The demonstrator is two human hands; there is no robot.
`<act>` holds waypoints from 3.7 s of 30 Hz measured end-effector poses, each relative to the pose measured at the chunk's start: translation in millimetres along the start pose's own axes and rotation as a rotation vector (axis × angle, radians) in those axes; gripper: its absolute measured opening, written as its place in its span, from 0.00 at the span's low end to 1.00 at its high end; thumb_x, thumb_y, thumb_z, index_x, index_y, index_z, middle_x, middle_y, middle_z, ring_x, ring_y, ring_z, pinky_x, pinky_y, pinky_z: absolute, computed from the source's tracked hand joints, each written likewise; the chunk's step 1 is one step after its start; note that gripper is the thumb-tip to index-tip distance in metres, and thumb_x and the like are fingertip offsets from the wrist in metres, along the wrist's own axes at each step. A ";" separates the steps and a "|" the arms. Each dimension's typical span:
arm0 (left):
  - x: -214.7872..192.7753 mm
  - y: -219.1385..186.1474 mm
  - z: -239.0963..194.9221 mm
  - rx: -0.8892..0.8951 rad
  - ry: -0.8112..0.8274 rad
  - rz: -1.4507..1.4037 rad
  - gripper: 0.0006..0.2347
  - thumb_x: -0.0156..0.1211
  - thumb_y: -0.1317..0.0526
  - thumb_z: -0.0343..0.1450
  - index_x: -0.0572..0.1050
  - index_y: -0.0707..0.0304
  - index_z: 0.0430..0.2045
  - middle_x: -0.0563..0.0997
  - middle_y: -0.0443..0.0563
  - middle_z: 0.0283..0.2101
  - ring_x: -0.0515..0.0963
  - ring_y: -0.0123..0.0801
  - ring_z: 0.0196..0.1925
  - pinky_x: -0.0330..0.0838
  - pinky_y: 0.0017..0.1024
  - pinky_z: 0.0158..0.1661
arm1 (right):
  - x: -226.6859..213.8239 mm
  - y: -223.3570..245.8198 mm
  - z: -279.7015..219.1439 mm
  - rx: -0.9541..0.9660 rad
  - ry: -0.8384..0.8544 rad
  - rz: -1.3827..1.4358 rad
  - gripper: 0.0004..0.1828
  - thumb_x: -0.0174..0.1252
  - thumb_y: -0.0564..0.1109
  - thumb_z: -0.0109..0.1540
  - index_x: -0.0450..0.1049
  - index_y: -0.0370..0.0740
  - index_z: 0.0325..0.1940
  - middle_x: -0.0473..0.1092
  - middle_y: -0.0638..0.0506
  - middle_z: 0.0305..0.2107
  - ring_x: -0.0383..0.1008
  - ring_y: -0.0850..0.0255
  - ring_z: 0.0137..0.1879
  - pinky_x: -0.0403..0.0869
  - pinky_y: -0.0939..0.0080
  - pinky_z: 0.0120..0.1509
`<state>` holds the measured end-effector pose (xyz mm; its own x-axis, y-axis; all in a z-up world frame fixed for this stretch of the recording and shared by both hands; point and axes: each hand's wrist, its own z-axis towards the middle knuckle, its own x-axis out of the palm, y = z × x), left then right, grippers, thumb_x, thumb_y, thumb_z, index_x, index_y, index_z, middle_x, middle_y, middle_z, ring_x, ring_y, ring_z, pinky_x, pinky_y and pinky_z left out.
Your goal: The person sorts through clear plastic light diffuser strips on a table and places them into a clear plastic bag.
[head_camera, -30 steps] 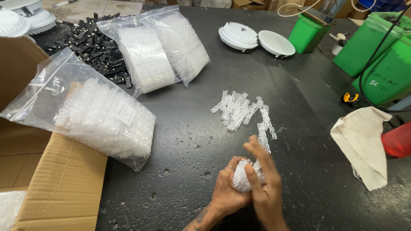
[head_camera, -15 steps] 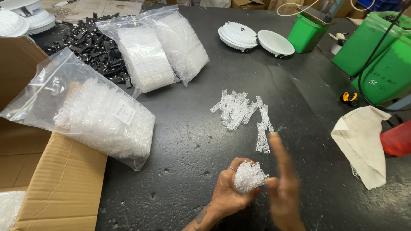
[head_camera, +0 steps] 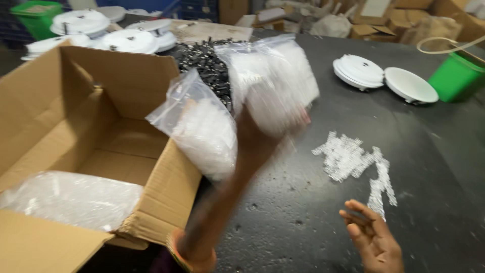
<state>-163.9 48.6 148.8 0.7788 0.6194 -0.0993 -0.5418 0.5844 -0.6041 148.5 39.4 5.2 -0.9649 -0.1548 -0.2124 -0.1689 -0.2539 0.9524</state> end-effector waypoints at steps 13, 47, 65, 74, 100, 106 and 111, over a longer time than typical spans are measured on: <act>-138.2 94.8 138.9 -0.778 0.161 1.033 0.31 0.79 0.61 0.56 0.70 0.67 0.53 0.80 0.61 0.51 0.80 0.47 0.54 0.75 0.37 0.54 | 30.0 -15.9 13.0 -0.104 0.130 -0.312 0.18 0.63 0.42 0.56 0.79 0.40 0.51 0.76 0.48 0.52 0.82 0.58 0.55 0.78 0.56 0.55; -170.9 97.0 117.4 -1.060 0.281 -0.045 0.12 0.70 0.65 0.56 0.82 0.73 0.30 0.85 0.60 0.37 0.86 0.40 0.36 0.80 0.33 0.41 | 261.3 190.8 170.0 -1.044 0.438 -0.391 0.14 0.68 0.39 0.57 0.75 0.47 0.46 0.68 0.51 0.49 0.80 0.59 0.38 0.80 0.60 0.43; -188.7 101.3 116.4 -0.987 0.234 0.106 0.11 0.71 0.66 0.55 0.82 0.72 0.27 0.85 0.57 0.37 0.85 0.37 0.38 0.74 0.31 0.40 | 267.9 202.0 187.1 -1.006 0.707 -0.567 0.09 0.63 0.39 0.56 0.71 0.46 0.38 0.74 0.54 0.42 0.79 0.59 0.38 0.76 0.58 0.42; -150.8 88.6 115.7 -1.031 0.103 -0.202 0.10 0.67 0.72 0.58 0.78 0.82 0.29 0.83 0.65 0.34 0.86 0.45 0.33 0.84 0.41 0.37 | 261.8 194.8 203.4 -1.166 0.602 -0.404 0.07 0.64 0.33 0.56 0.74 0.38 0.35 0.74 0.52 0.36 0.79 0.57 0.38 0.79 0.60 0.41; -141.0 105.8 112.6 -1.024 0.678 0.450 0.28 0.69 0.46 0.65 0.76 0.68 0.54 0.77 0.58 0.54 0.77 0.40 0.55 0.71 0.38 0.52 | 242.5 229.9 203.8 -1.216 0.540 -0.539 0.04 0.66 0.36 0.58 0.76 0.36 0.31 0.76 0.49 0.31 0.78 0.55 0.34 0.75 0.54 0.39; -139.5 95.8 115.6 -1.152 0.519 0.192 0.25 0.64 0.52 0.64 0.77 0.73 0.50 0.81 0.66 0.54 0.82 0.51 0.55 0.76 0.44 0.45 | 242.6 233.0 208.5 -1.191 0.555 -0.560 0.03 0.66 0.35 0.56 0.77 0.35 0.31 0.76 0.49 0.31 0.79 0.56 0.34 0.76 0.56 0.39; -139.9 116.6 104.1 -0.944 0.605 0.470 0.25 0.56 0.51 0.74 0.67 0.79 0.56 0.75 0.66 0.54 0.76 0.42 0.55 0.74 0.43 0.50 | 244.8 234.7 207.4 -1.224 0.588 -0.565 0.04 0.65 0.32 0.55 0.75 0.35 0.28 0.76 0.49 0.29 0.78 0.56 0.34 0.76 0.55 0.40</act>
<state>-369.0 84.7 174.5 0.7265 0.1759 -0.6643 -0.5642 -0.3992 -0.7227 -169.1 140.0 222.1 -0.5605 -0.0437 -0.8270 0.0736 -0.9973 0.0028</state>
